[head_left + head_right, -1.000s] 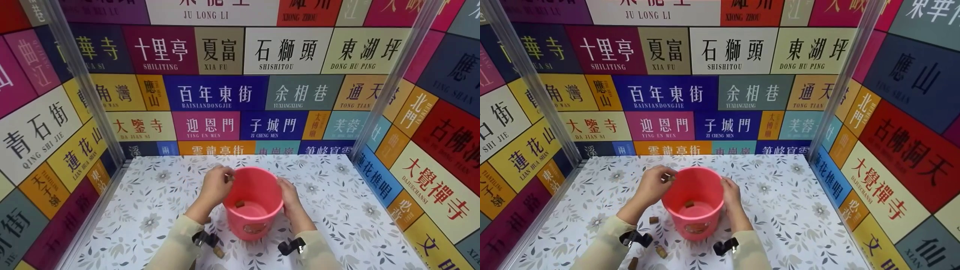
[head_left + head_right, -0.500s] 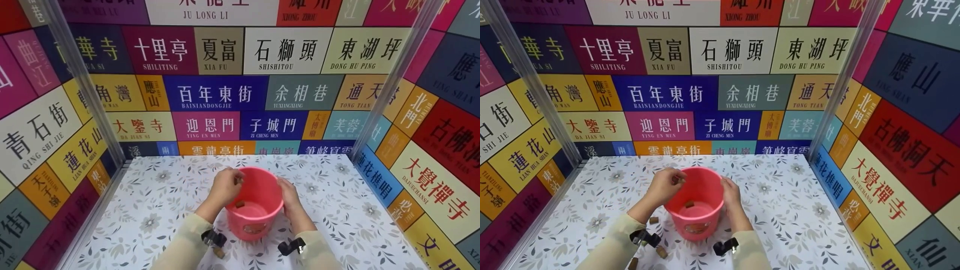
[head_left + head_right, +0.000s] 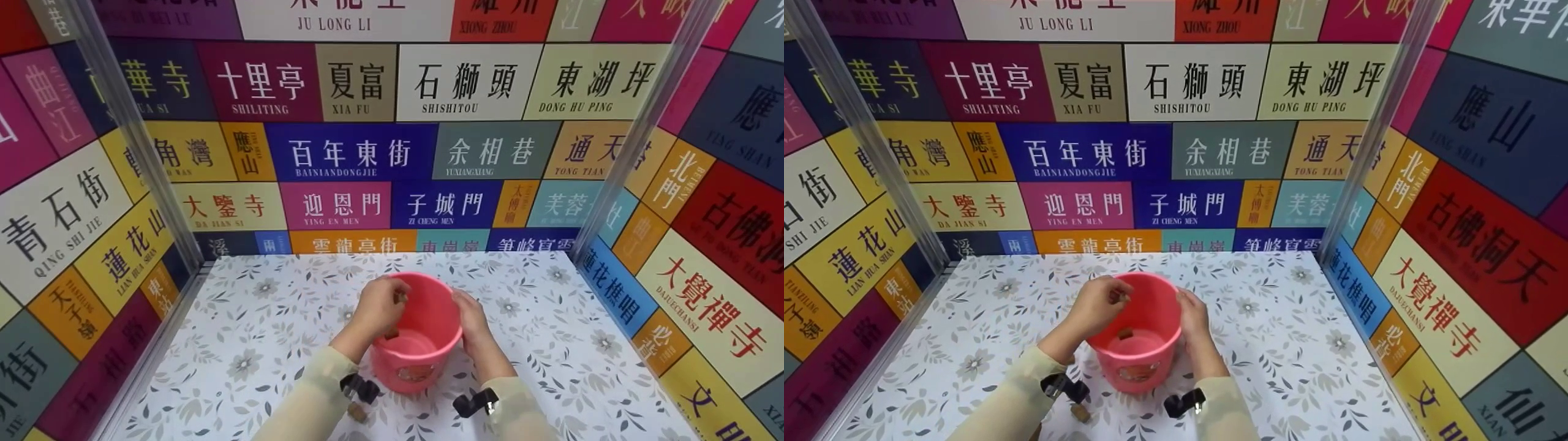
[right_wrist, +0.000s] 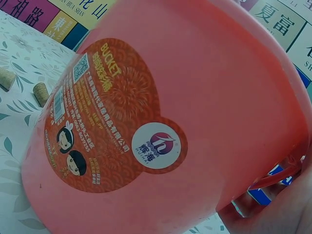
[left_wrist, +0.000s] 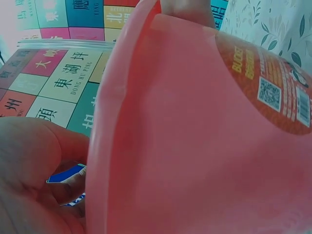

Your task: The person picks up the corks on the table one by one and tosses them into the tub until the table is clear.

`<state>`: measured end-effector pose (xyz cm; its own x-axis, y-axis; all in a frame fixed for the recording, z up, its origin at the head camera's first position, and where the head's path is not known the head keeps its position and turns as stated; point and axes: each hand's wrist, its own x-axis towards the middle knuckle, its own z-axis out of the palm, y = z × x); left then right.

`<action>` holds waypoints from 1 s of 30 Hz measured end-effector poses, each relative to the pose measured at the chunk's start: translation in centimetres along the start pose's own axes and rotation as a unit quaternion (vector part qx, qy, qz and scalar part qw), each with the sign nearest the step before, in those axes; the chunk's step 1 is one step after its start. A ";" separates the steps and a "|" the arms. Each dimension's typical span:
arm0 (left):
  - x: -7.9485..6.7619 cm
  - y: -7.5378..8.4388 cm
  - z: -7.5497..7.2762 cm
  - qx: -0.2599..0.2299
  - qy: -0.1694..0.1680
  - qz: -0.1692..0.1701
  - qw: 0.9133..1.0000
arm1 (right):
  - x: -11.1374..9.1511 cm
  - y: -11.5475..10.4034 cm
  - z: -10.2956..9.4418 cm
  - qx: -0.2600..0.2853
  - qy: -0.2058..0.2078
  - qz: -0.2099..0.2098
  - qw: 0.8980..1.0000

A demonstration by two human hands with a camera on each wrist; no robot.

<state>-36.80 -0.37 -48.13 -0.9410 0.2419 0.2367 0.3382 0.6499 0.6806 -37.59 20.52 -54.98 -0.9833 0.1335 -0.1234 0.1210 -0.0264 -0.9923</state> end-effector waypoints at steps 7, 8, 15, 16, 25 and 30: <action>0.0 0.7 0.5 0.008 -0.017 -0.012 1.000 | 0.2 0.0 -0.1 0.004 -0.003 -0.008 1.000; 0.0 0.7 0.6 0.010 -0.018 -0.014 1.000 | 0.2 0.1 -0.1 0.005 -0.003 -0.009 1.000; 0.2 1.0 0.7 0.005 -0.035 -0.017 0.999 | 0.0 0.0 -0.1 0.008 0.000 -0.007 1.000; 0.1 1.0 0.7 0.004 -0.037 -0.016 0.999 | 0.0 -0.1 0.0 0.009 0.000 -0.006 1.000; -0.2 0.9 0.7 -0.012 -0.062 -0.019 0.998 | 0.0 -0.1 0.0 0.017 -0.006 -0.001 1.000; -0.1 0.9 0.9 -0.001 -0.063 0.006 0.998 | 0.0 0.0 -0.1 0.006 -0.007 0.001 1.000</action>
<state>-36.39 0.81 -48.14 -0.9283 0.3382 0.1549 0.3484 0.6447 0.6804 -37.62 20.66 -54.97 -0.9848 0.1203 -0.1255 0.1217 -0.0385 -0.9918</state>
